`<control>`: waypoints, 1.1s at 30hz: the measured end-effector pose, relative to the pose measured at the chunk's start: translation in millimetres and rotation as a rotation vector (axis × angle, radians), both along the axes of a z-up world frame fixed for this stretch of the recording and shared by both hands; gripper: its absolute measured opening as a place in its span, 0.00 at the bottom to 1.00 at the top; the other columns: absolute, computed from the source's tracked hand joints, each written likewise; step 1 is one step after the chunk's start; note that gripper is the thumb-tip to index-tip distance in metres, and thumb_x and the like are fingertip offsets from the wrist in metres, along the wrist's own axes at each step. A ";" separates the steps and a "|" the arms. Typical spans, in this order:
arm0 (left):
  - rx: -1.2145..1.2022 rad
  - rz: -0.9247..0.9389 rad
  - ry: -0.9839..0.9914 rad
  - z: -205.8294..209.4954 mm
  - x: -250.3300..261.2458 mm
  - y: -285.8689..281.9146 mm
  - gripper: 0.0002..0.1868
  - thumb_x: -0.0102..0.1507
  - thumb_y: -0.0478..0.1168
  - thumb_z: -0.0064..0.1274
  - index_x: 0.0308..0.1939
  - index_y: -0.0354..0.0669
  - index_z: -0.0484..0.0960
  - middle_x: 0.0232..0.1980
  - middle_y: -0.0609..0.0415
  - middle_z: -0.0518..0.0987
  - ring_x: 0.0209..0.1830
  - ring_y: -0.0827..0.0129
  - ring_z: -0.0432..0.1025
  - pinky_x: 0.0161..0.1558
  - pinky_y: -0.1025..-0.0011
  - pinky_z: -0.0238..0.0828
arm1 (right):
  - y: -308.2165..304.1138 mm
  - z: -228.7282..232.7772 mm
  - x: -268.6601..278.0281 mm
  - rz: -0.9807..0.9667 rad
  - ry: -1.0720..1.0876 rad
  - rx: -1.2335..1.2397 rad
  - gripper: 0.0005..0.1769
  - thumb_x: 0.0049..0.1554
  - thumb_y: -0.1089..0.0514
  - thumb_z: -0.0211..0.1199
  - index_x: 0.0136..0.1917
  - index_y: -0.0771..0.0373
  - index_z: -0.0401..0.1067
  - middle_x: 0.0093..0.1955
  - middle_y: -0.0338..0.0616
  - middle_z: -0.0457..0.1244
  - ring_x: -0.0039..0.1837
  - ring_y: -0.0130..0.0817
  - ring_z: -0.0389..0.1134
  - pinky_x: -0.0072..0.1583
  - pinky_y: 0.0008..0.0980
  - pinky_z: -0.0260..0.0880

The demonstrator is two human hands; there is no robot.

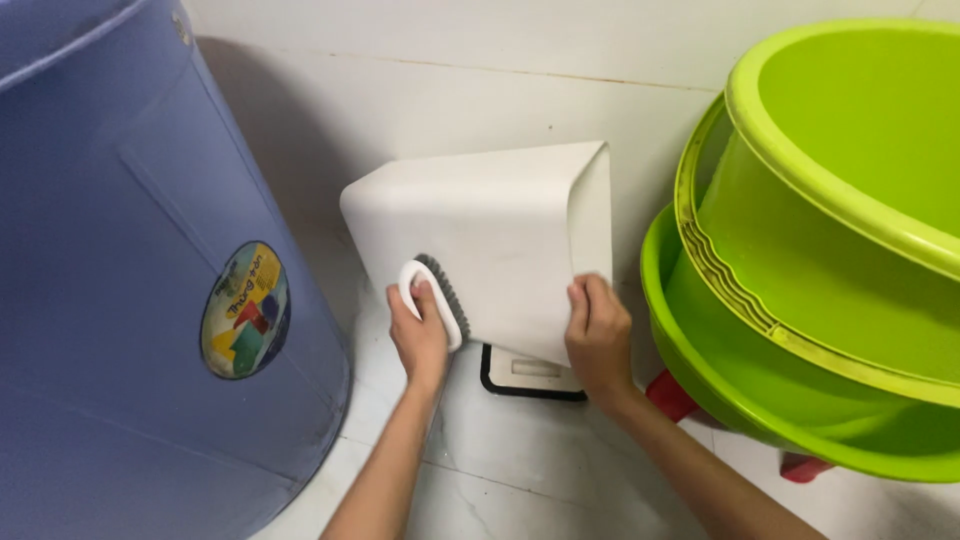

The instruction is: The person is cleaning a white plastic bin using a scrub brush and soap in a bathroom.

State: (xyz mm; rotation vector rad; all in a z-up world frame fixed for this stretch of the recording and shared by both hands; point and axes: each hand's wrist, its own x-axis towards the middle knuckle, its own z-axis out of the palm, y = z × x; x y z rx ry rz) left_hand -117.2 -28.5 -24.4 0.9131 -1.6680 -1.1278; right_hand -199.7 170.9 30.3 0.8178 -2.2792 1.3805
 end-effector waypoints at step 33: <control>-0.220 -0.021 -0.471 56.7 -14.9 -78.4 0.27 0.70 0.57 0.47 0.66 0.44 0.72 0.51 0.36 0.81 0.51 0.41 0.75 0.51 0.49 0.70 | 6.3 2.7 -2.1 -0.018 -0.008 0.025 0.10 0.65 0.59 0.55 0.47 0.70 0.69 0.36 0.58 0.65 0.35 0.51 0.67 0.41 0.46 0.67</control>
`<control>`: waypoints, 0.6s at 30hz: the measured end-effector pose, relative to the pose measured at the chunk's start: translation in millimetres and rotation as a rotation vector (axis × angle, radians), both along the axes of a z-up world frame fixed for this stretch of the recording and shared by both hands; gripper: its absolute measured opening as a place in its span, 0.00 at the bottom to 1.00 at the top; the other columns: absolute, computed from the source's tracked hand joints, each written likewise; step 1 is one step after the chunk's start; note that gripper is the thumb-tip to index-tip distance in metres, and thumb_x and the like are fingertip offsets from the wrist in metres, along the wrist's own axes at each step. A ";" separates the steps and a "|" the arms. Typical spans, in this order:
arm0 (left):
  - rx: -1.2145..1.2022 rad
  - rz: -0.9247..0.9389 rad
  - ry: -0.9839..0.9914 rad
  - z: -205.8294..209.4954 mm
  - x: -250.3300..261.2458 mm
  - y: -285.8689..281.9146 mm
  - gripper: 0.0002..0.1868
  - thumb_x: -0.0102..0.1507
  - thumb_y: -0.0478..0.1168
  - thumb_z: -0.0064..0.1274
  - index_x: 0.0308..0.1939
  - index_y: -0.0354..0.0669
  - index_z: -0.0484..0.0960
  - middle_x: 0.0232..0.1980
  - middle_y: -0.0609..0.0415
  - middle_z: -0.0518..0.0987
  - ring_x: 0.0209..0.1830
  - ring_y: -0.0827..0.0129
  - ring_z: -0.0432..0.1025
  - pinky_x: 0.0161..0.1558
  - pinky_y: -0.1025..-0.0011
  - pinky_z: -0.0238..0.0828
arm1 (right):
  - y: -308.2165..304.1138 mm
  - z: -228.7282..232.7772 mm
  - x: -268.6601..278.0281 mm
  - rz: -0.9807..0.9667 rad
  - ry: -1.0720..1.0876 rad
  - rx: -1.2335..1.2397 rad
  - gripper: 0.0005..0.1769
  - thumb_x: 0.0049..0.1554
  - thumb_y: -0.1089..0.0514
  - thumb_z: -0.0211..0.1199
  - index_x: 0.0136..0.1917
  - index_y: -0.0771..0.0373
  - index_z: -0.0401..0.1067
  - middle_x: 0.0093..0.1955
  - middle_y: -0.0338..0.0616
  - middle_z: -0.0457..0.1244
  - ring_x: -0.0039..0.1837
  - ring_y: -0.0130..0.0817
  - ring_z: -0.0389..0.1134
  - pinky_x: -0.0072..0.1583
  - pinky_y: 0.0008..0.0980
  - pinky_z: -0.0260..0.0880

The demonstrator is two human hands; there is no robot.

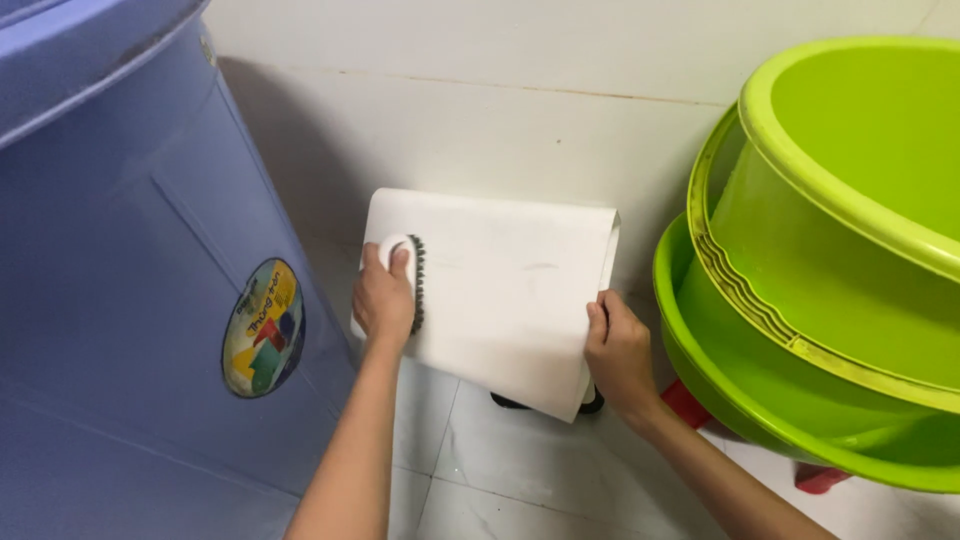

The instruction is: The person is cleaning a white plastic bin using a scrub brush and soap in a bathroom.

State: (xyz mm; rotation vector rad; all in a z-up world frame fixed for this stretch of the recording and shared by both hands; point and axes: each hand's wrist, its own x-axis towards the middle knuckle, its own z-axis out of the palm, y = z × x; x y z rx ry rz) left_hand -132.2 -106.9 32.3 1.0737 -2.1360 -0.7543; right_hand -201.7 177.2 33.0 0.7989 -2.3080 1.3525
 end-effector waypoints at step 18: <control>-0.150 -0.711 -0.121 32.8 18.7 185.8 0.21 0.65 0.54 0.54 0.56 0.47 0.79 0.40 0.43 0.83 0.42 0.49 0.78 0.43 0.56 0.74 | 47.1 -70.6 -36.7 0.030 -0.446 -0.165 0.18 0.70 0.52 0.46 0.52 0.65 0.72 0.39 0.42 0.65 0.43 0.33 0.63 0.48 0.33 0.65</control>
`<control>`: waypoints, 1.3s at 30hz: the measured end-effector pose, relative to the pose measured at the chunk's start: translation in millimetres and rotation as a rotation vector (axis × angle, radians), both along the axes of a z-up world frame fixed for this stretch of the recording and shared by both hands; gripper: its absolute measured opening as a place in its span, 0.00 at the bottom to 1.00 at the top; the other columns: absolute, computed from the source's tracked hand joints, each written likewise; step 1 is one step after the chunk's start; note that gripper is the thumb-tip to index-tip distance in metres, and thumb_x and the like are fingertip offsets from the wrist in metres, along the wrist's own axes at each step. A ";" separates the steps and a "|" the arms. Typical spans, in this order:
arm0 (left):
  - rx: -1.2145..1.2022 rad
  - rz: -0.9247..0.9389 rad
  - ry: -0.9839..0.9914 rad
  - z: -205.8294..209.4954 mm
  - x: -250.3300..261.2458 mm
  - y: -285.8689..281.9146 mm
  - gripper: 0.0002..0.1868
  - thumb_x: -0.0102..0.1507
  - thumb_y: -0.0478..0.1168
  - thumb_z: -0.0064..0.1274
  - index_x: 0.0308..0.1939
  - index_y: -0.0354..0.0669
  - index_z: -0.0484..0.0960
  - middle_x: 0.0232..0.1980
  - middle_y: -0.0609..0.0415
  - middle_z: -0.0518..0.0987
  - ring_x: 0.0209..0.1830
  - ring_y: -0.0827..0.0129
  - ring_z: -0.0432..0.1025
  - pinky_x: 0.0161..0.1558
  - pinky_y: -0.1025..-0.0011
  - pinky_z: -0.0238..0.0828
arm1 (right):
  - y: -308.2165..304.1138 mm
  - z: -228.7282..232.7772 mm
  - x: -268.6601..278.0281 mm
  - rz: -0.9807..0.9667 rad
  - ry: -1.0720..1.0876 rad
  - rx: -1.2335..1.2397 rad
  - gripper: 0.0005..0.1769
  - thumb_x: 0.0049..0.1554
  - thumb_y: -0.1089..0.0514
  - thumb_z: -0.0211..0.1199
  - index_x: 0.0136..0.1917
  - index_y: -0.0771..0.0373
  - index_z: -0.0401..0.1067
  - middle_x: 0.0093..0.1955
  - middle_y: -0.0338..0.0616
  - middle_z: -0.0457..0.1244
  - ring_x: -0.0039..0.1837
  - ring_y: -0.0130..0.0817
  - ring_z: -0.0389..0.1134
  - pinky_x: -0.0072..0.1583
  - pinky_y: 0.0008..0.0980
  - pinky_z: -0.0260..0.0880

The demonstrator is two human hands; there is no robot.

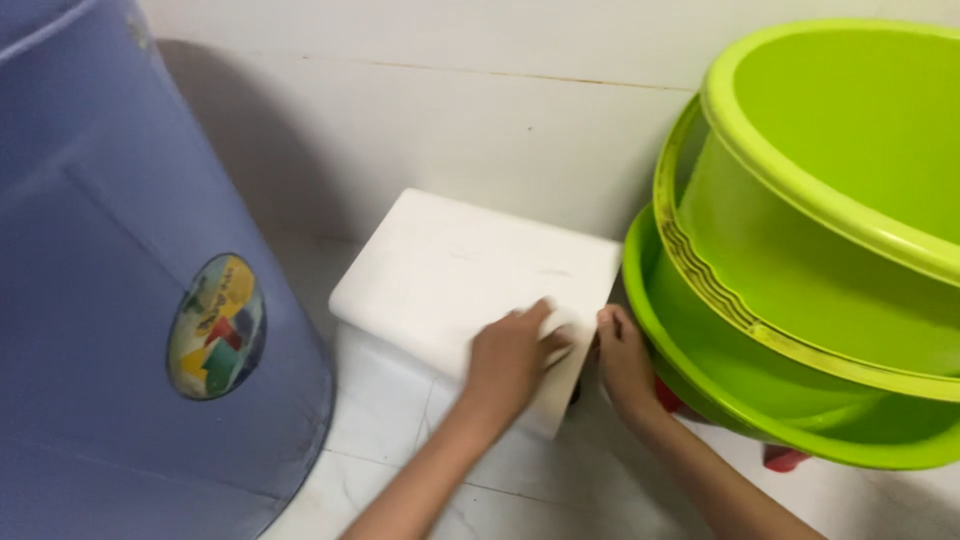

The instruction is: The person is cleaning a white plastic bin using a scrub brush and soap in a bathroom.

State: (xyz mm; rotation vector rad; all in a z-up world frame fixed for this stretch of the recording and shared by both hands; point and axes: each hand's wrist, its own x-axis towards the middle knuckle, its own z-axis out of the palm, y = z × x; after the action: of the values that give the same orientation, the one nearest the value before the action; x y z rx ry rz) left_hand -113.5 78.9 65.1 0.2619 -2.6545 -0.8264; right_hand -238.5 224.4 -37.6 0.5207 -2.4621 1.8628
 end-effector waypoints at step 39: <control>0.458 0.451 -0.056 -68.2 139.4 -124.5 0.28 0.60 0.54 0.59 0.60 0.43 0.81 0.58 0.44 0.84 0.60 0.56 0.78 0.59 0.65 0.70 | -73.8 130.4 133.8 0.596 1.216 0.363 0.26 0.44 0.67 0.62 0.57 0.59 0.73 0.46 0.40 0.62 0.50 0.38 0.64 0.47 0.38 0.62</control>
State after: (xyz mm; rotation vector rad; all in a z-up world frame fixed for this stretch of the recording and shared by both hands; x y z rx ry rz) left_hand 25.9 -45.6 -3.1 0.9653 -2.2763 -1.2587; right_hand -104.6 150.6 92.8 1.8382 -1.7715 0.6302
